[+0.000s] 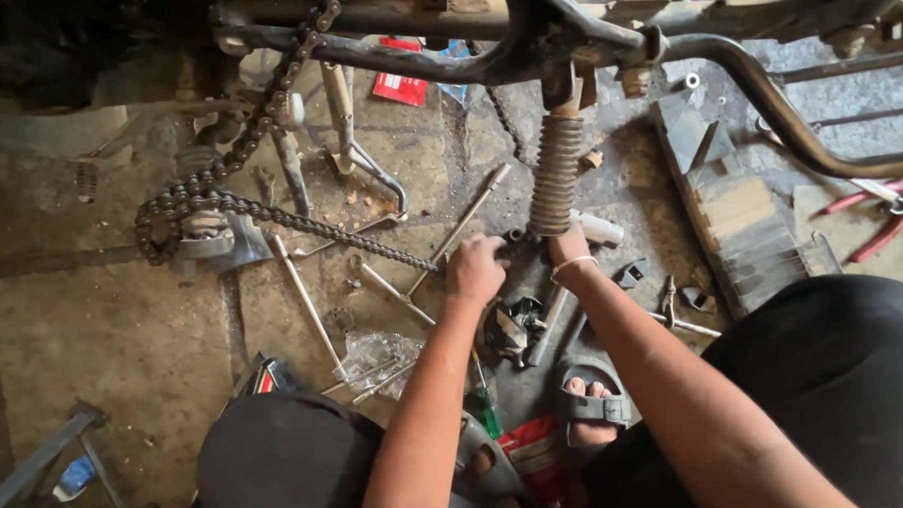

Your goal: Replacing or repairing a link in a motorcycle drive chain using manual tools.

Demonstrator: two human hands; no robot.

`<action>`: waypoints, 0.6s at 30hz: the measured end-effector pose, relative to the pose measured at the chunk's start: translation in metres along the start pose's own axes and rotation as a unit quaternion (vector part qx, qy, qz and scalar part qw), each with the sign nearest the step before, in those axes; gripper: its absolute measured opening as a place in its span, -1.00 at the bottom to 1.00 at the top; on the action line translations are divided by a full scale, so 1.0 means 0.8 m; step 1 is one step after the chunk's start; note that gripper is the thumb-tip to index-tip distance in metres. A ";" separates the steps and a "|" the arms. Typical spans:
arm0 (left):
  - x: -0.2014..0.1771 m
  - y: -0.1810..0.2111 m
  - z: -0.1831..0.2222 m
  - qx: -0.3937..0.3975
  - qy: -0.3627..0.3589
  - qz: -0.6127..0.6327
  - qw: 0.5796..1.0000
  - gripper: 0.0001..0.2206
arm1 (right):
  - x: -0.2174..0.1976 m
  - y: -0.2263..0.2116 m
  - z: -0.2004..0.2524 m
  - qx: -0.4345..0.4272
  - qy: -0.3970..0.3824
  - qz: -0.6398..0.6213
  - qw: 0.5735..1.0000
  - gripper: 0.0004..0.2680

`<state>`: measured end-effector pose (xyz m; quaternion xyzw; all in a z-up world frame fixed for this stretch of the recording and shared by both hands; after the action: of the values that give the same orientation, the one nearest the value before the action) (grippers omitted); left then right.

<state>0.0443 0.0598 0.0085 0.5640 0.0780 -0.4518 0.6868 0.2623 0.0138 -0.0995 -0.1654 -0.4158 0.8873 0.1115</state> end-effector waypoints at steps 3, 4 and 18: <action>-0.026 0.025 0.030 -0.002 -0.041 -0.114 0.993 -0.77 | -0.006 0.002 0.001 -0.031 -0.056 -0.095 0.993 -0.72; -0.038 0.021 0.036 -0.002 -0.044 -0.111 0.993 -0.77 | -0.011 0.001 0.002 -0.028 -0.053 -0.092 0.994 -0.72; -0.438 -0.188 0.198 0.010 0.475 0.235 0.848 -0.58 | -0.022 -0.122 0.081 -0.254 0.065 0.177 0.949 -0.73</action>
<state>-0.3290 0.1192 0.1743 0.7177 0.2553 0.0453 0.6463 0.2593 0.0244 0.0186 -0.3166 -0.5833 0.7450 -0.0668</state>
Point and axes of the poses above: each hand's wrist, its own z-axis away from the middle knuckle, its own x-axis out of the palm, y = z × x, the point moved 6 cm from there along -z, towards the middle knuckle, and after that the axes turned 5 degrees about -y, right-handed, at the moved point
